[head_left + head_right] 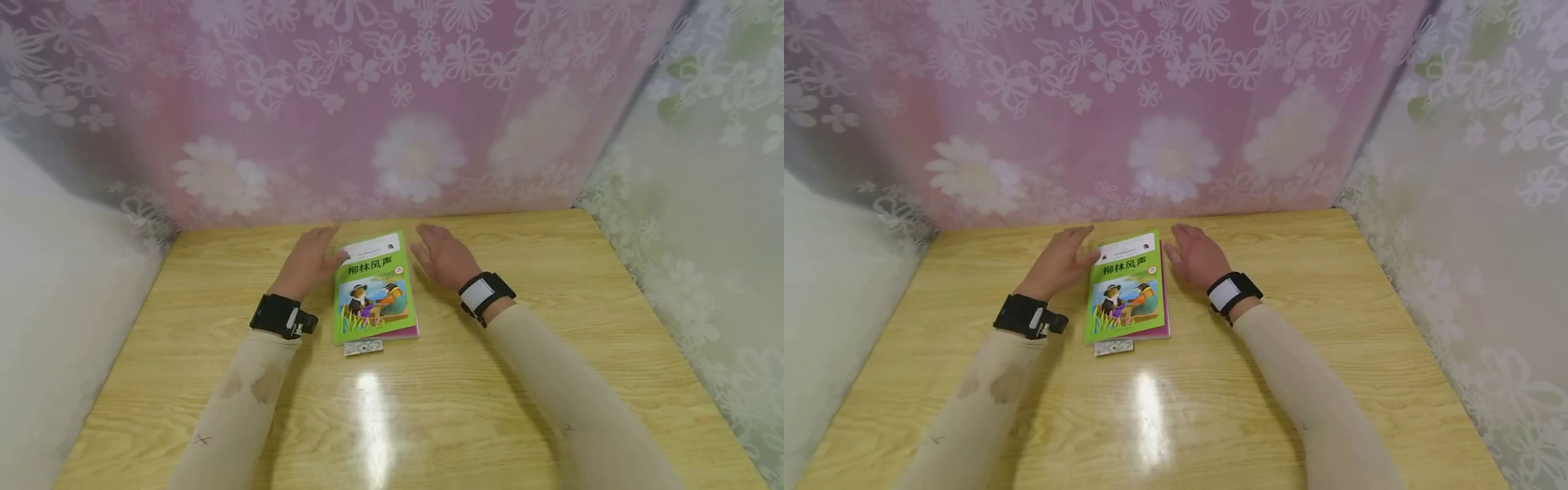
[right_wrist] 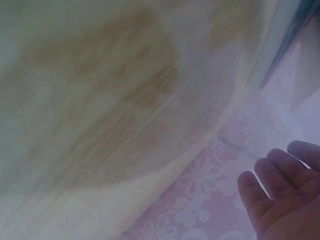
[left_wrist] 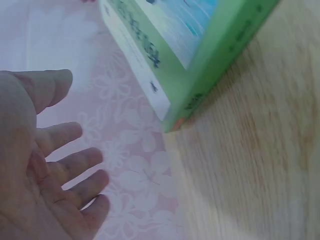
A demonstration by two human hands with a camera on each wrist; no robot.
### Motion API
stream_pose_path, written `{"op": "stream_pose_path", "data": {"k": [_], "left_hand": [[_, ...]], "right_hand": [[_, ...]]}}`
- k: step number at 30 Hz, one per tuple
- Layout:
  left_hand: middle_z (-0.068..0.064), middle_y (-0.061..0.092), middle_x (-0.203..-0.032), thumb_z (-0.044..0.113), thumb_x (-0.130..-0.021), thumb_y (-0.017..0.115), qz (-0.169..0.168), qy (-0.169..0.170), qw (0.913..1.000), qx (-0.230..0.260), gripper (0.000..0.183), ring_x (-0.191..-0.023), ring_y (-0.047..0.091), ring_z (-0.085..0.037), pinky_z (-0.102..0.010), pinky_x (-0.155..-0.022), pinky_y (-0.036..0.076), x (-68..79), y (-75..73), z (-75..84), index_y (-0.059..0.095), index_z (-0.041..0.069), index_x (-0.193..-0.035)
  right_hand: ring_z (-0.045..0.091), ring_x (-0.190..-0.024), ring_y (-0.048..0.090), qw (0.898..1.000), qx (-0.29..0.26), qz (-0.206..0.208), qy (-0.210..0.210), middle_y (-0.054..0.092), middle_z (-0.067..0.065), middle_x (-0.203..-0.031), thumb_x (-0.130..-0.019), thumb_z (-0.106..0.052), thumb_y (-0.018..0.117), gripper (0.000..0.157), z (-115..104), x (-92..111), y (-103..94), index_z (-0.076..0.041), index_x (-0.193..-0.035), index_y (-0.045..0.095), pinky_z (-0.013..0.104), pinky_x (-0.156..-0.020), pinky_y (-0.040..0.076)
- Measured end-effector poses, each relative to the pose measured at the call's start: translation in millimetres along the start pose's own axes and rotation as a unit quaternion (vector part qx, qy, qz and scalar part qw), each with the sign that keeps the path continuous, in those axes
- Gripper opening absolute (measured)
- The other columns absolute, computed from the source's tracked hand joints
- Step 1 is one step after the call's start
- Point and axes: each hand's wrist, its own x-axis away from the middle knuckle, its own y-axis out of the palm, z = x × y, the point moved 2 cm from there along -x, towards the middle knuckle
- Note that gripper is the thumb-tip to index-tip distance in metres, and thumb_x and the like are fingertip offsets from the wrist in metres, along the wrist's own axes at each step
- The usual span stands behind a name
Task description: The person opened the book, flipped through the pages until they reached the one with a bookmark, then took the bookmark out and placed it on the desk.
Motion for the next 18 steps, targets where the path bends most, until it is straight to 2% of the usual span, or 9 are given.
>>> {"op": "stream_pose_path", "data": {"k": [5,7,10,14,18], "left_hand": [[-0.021,0.055,-0.146,0.031,-0.106,0.060,-0.015,-0.005,0.9998,0.008,0.048,-0.137,0.049,-0.040,-0.055,-0.113,0.040,20.9,-3.3,12.3,0.057,0.004,-0.145],[-0.017,0.062,-0.138,0.030,-0.106,0.061,-0.020,0.000,0.9998,0.007,0.039,-0.128,0.057,-0.036,-0.052,-0.107,0.046,29.9,-1.8,18.9,0.066,0.005,-0.136],[-0.011,0.069,-0.124,0.028,-0.106,0.061,-0.024,0.010,0.9996,0.008,0.028,-0.111,0.065,-0.029,-0.046,-0.095,0.053,41.9,3.8,29.0,0.073,0.009,-0.122],[-0.004,0.069,-0.107,0.027,-0.106,0.061,-0.034,0.016,0.9989,0.027,0.021,-0.087,0.062,-0.019,-0.040,-0.078,0.052,54.3,15.7,40.0,0.076,0.013,-0.109],[-0.001,0.068,-0.104,0.027,-0.106,0.062,-0.033,0.009,0.9988,0.035,0.019,-0.084,0.060,-0.015,-0.038,-0.078,0.052,63.2,29.0,45.3,0.076,0.015,-0.107]], "right_hand": [[0.037,-0.126,0.060,0.999,-0.041,0.017,0.014,0.065,0.020,-0.131,-0.111,-0.036,0.042,0.047,-9,9,0.9,0.001,-0.130,0.065,0.051,-0.108,0.047],[0.033,-0.113,0.065,0.998,-0.061,0.018,0.030,0.069,0.016,-0.119,-0.110,-0.036,0.046,0.043,-13,14,0.6,-0.002,-0.119,0.070,0.049,-0.098,0.053],[0.025,-0.095,0.066,0.994,-0.096,0.012,0.054,0.069,0.009,-0.106,-0.109,-0.036,0.050,0.038,-18,25,0.3,-0.007,-0.108,0.074,0.043,-0.085,0.055],[0.020,-0.085,0.062,0.989,-0.127,0.000,0.082,0.067,0.002,-0.096,-0.107,-0.035,0.053,0.032,-24,39,3.4,-0.012,-0.103,0.074,0.038,-0.078,0.053],[0.018,-0.083,0.060,0.983,-0.144,-0.011,0.111,0.065,-0.001,-0.093,-0.106,-0.035,0.055,0.027,-30,53,8.1,-0.016,-0.101,0.073,0.036,-0.078,0.052]]}}
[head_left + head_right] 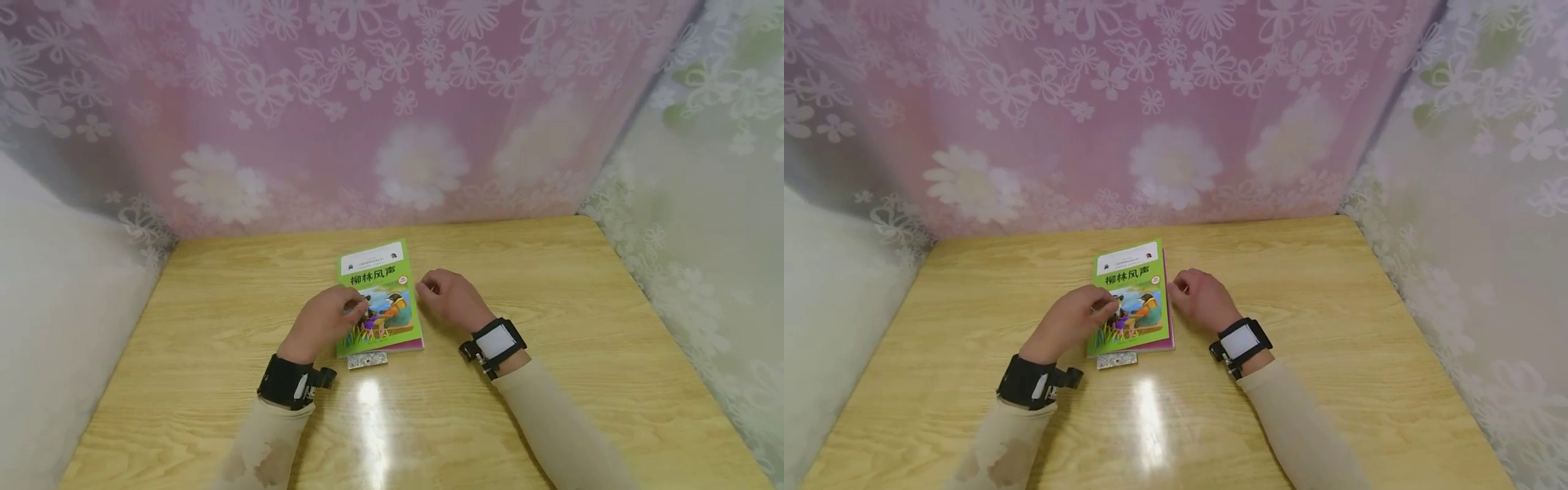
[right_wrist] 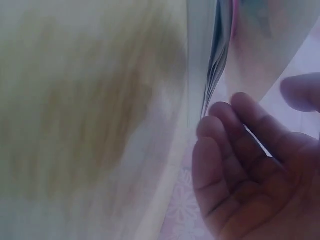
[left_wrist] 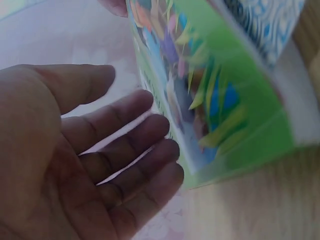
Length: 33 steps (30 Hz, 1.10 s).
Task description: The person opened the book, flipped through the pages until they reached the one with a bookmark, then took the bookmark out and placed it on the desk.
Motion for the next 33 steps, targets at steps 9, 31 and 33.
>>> {"op": "stream_pose_path", "data": {"k": [9,31,33], "left_hand": [[-0.004,0.068,-0.107,0.035,-0.105,0.062,-0.002,-0.013,0.9996,-0.026,0.029,-0.094,0.064,-0.021,-0.039,-0.081,0.053,8.8,12.9,4.0,0.078,0.011,-0.112],[-0.011,0.063,-0.104,0.033,-0.100,0.070,0.033,0.027,0.9970,-0.065,0.035,-0.089,0.057,-0.029,-0.040,-0.074,0.050,0.6,17.2,13.4,0.073,0.002,-0.117],[-0.012,0.063,-0.106,0.032,-0.101,0.069,0.031,0.030,0.9978,-0.051,0.035,-0.091,0.056,-0.029,-0.041,-0.077,0.050,-0.4,16.9,13.5,0.072,0.001,-0.117]], "right_hand": [[0.016,-0.072,0.053,0.998,-0.044,0.018,-0.042,0.058,-0.002,-0.081,-0.105,-0.026,0.060,0.020,-11,13,5.4,-0.017,-0.089,0.068,0.032,-0.065,0.046],[0.016,-0.074,0.057,0.998,0.056,0.023,0.017,0.062,0.001,-0.085,-0.098,-0.028,0.061,0.022,-19,12,8.4,-0.009,-0.099,0.073,0.034,-0.067,0.050],[0.016,-0.072,0.055,0.999,0.045,0.019,0.015,0.059,0.001,-0.082,-0.098,-0.027,0.063,0.019,-20,11,9.1,-0.010,-0.093,0.071,0.033,-0.065,0.047]]}}
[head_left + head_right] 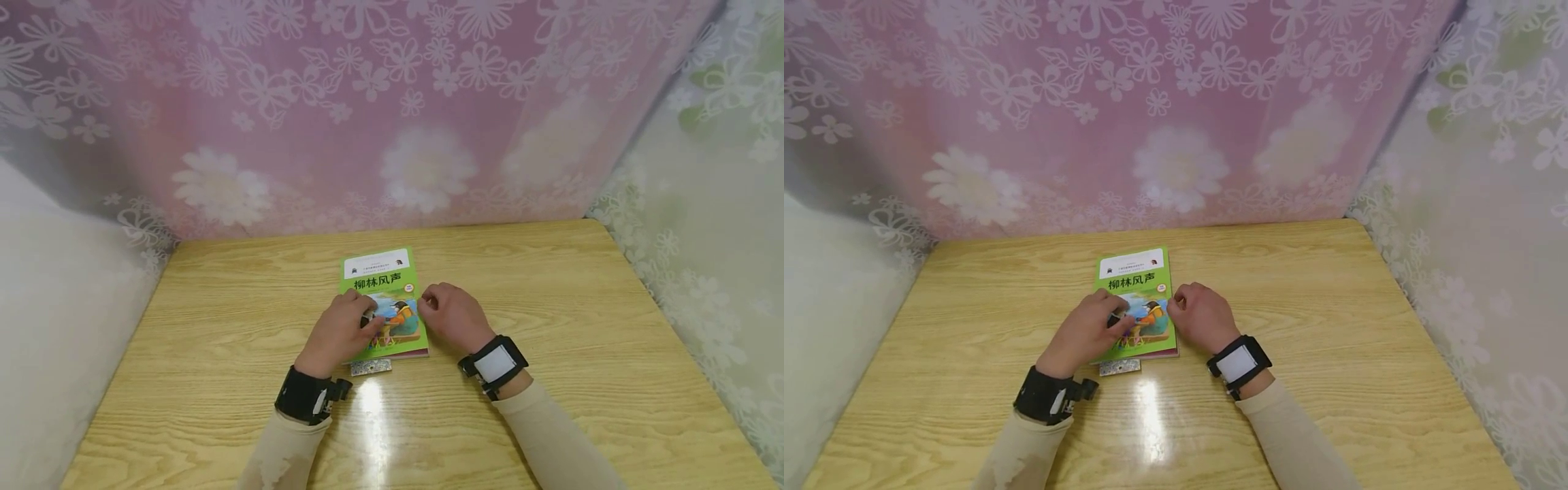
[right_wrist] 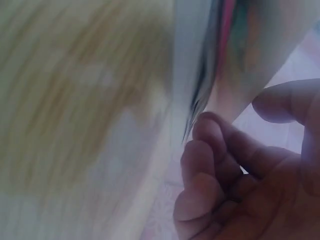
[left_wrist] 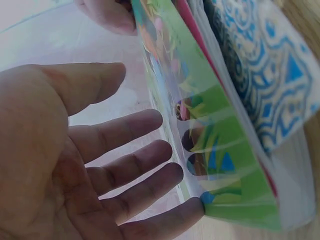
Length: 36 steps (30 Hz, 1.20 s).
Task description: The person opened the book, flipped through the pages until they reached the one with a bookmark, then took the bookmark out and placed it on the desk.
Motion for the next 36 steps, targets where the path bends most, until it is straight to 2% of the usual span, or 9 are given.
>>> {"op": "stream_pose_path", "data": {"k": [6,9,12,16,22,24,28,31,36], "left_hand": [[-0.009,0.061,-0.111,0.047,-0.100,0.067,-0.041,-0.025,0.9983,0.032,0.052,-0.092,0.054,-0.023,-0.037,-0.077,0.048,0.5,-0.3,3.3,0.066,0.006,-0.132],[-0.008,0.057,-0.122,0.056,-0.092,0.073,-0.073,-0.032,0.9950,0.061,0.076,-0.098,0.051,-0.021,-0.036,-0.080,0.049,6.1,-1.3,7.3,0.052,0.013,-0.152],[-0.010,0.050,-0.138,0.054,-0.084,0.083,-0.083,-0.016,0.9925,0.088,0.102,-0.116,0.051,-0.023,-0.038,-0.093,0.051,13.4,-1.3,14.3,0.031,0.019,-0.164],[-0.017,0.042,-0.153,0.041,-0.084,0.087,-0.039,0.019,0.9959,0.080,0.110,-0.131,0.049,-0.030,-0.042,-0.102,0.051,20.7,-1.3,24.6,0.019,0.015,-0.167],[-0.011,0.054,-0.143,0.017,-0.091,0.078,0.062,-0.006,0.9959,0.065,0.082,-0.113,0.058,-0.023,-0.041,-0.087,0.056,25.6,-9.2,27.6,0.036,0.012,-0.161],[-0.009,0.057,-0.138,0.011,-0.093,0.072,0.104,-0.014,0.9909,0.085,0.072,-0.111,0.060,-0.022,-0.041,-0.085,0.056,28.8,-14.3,23.1,0.041,0.013,-0.158],[-0.009,0.060,-0.132,0.009,-0.098,0.062,0.196,-0.023,0.9730,0.120,0.060,-0.113,0.062,-0.023,-0.044,-0.086,0.056,40.6,-24.9,7.4,0.043,0.012,-0.155],[-0.012,0.061,-0.131,0.010,-0.100,0.059,0.247,-0.023,0.9623,0.111,0.053,-0.115,0.062,-0.026,-0.046,-0.088,0.056,50.5,-32.1,-6.4,0.048,0.009,-0.152],[-0.015,0.067,-0.126,0.009,-0.097,0.063,0.292,-0.005,0.9556,0.036,0.035,-0.116,0.065,-0.030,-0.051,-0.095,0.055,64.9,-38.7,-32.4,0.066,0.006,-0.132]], "right_hand": [[0.014,-0.065,0.050,0.998,-0.061,0.013,-0.030,0.053,-0.003,-0.074,-0.098,-0.024,0.067,0.021,-7,0,0.1,-0.016,-0.079,0.059,0.028,-0.058,0.040],[0.013,-0.064,0.051,0.993,-0.110,0.017,-0.033,0.055,-0.004,-0.072,-0.099,-0.022,0.066,0.022,-14,1,0.8,-0.017,-0.079,0.059,0.026,-0.056,0.041],[0.013,-0.067,0.056,0.984,-0.173,0.015,-0.035,0.061,-0.005,-0.075,-0.102,-0.024,0.065,0.019,-21,1,1.4,-0.018,-0.083,0.063,0.026,-0.057,0.046],[0.016,-0.078,0.064,0.968,-0.245,0.011,-0.056,0.068,-0.005,-0.088,-0.104,-0.027,0.065,0.013,-33,2,0.7,-0.018,-0.095,0.067,0.027,-0.068,0.054],[0.032,-0.092,0.069,0.942,-0.317,-0.032,-0.109,0.071,0.010,-0.107,-0.107,-0.026,0.058,0.019,-43,5,1.0,-0.010,-0.114,0.066,0.037,-0.079,0.060],[0.031,-0.094,0.070,0.945,-0.295,-0.048,-0.130,0.070,0.014,-0.109,-0.108,-0.024,0.057,0.021,-42,6,2.2,-0.007,-0.117,0.066,0.040,-0.082,0.060],[0.020,-0.093,0.067,0.970,-0.121,-0.047,-0.203,0.071,0.009,-0.107,-0.102,-0.019,0.063,0.019,-39,7,6.6,-0.005,-0.113,0.069,0.037,-0.087,0.057],[0.018,-0.098,0.063,0.968,-0.007,-0.038,-0.248,0.069,0.006,-0.110,-0.097,-0.019,0.068,0.020,-36,7,11.9,-0.006,-0.113,0.071,0.037,-0.093,0.055],[0.028,-0.125,0.059,0.970,0.030,-0.080,-0.227,0.064,0.011,-0.134,-0.095,-0.029,0.074,0.036,-30,10,18.9,-0.008,-0.123,0.071,0.044,-0.110,0.047]]}}
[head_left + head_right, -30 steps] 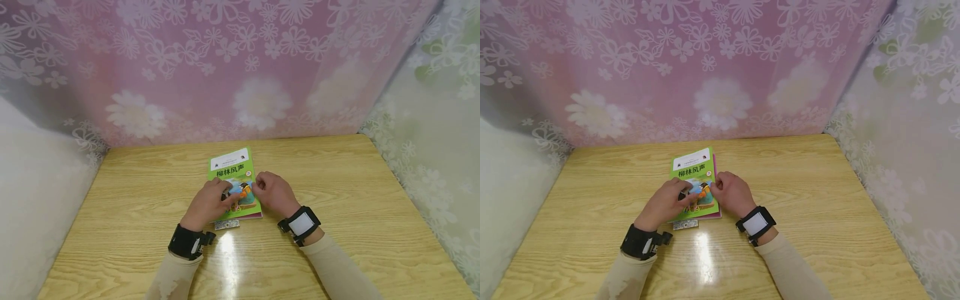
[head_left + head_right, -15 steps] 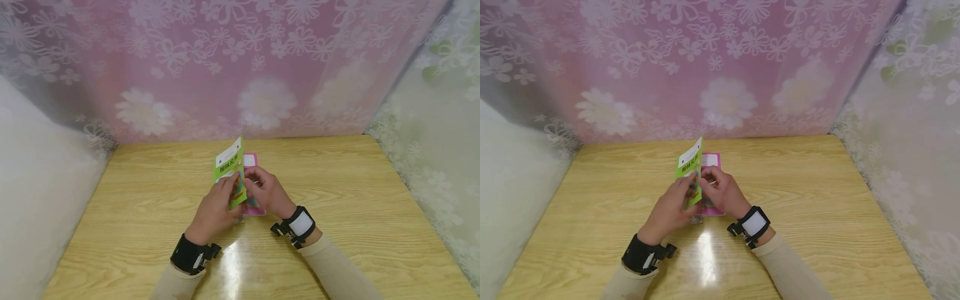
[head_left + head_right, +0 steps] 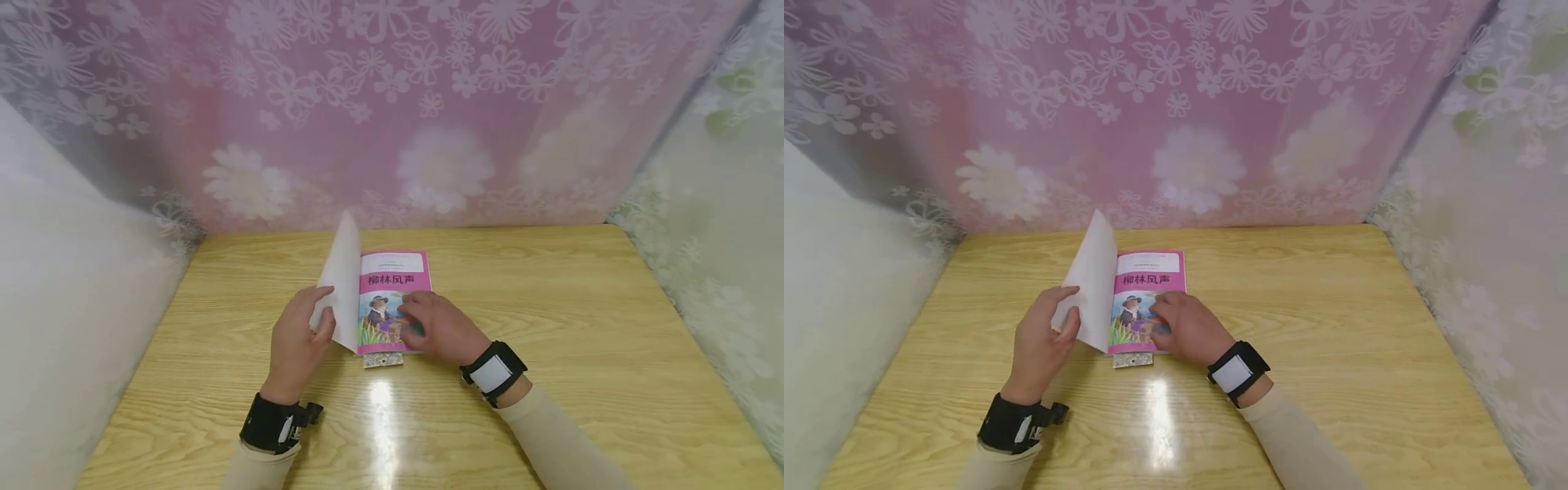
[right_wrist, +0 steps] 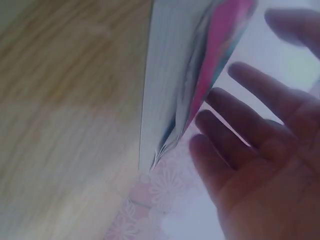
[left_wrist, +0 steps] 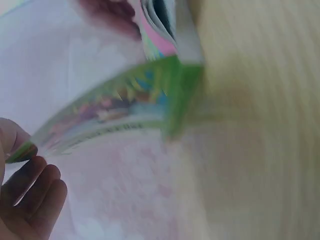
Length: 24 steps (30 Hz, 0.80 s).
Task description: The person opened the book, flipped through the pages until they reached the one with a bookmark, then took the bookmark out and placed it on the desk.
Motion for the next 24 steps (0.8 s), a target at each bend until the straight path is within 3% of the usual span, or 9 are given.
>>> {"op": "stream_pose_path", "data": {"k": [2,5,8,12,15,20,24], "left_hand": [[-0.014,0.070,-0.120,0.010,-0.096,0.065,0.010,-0.005,0.9998,-0.017,0.029,-0.111,0.066,-0.031,-0.051,-0.092,0.056,5.0,-4.9,-11.6,0.070,0.006,-0.125],[-0.015,0.072,-0.115,0.012,-0.095,0.068,0.004,-0.040,0.9984,-0.040,0.026,-0.106,0.068,-0.034,-0.052,-0.085,0.056,13.3,-14.6,-29.3,0.072,0.005,-0.121],[-0.017,0.073,-0.112,0.010,-0.097,0.066,-0.027,-0.078,0.9949,-0.058,0.023,-0.106,0.069,-0.038,-0.054,-0.083,0.057,18.9,-23.6,-44.6,0.075,0.003,-0.117],[-0.026,0.073,-0.112,0.006,-0.094,0.071,-0.091,-0.091,0.9891,-0.071,0.021,-0.118,0.063,-0.048,-0.062,-0.099,0.049,21.9,-25.4,-57.3,0.076,-0.004,-0.111],[-0.031,0.070,-0.113,0.007,-0.090,0.077,-0.147,-0.098,0.9804,-0.088,0.027,-0.127,0.055,-0.052,-0.064,-0.111,0.038,21.2,-20.8,-57.9,0.073,-0.010,-0.110],[-0.033,0.061,-0.131,0.000,-0.086,0.076,-0.206,-0.117,0.9657,-0.105,0.046,-0.135,0.046,-0.049,-0.060,-0.115,0.034,9.2,-5.2,-46.9,0.062,-0.012,-0.128],[-0.026,0.059,-0.138,-0.004,-0.089,0.070,-0.241,-0.051,0.9635,-0.105,0.046,-0.132,0.052,-0.043,-0.054,-0.111,0.044,-5.9,16.9,-25.5,0.061,-0.005,-0.134]], "right_hand": [[0.031,-0.133,0.055,1.000,0.003,-0.022,0.019,0.061,0.013,-0.142,-0.095,-0.034,0.075,0.041,2,3,1.9,-0.008,-0.126,0.071,0.045,-0.114,0.044],[0.032,-0.137,0.054,0.999,0.010,-0.038,0.025,0.058,0.014,-0.146,-0.094,-0.037,0.075,0.043,4,5,4.1,-0.009,-0.126,0.071,0.046,-0.114,0.044],[0.032,-0.134,0.056,0.999,0.015,-0.031,0.010,0.060,0.014,-0.144,-0.095,-0.035,0.075,0.038,5,4,4.4,-0.009,-0.122,0.072,0.045,-0.113,0.045],[0.032,-0.131,0.059,1.000,0.022,-0.009,-0.011,0.063,0.015,-0.140,-0.095,-0.031,0.074,0.032,5,4,3.7,-0.008,-0.117,0.074,0.046,-0.109,0.049],[0.033,-0.130,0.059,0.999,0.023,0.001,-0.025,0.064,0.017,-0.137,-0.095,-0.028,0.074,0.029,3,4,3.8,-0.007,-0.115,0.074,0.046,-0.108,0.050],[0.034,-0.129,0.060,0.999,0.022,0.013,-0.034,0.066,0.018,-0.133,-0.096,-0.025,0.072,0.026,0,3,4.8,-0.006,-0.113,0.075,0.047,-0.107,0.050],[0.034,-0.128,0.061,0.999,0.021,0.020,-0.033,0.067,0.017,-0.131,-0.095,-0.024,0.072,0.023,0,3,6.4,-0.007,-0.111,0.075,0.047,-0.107,0.050]]}}
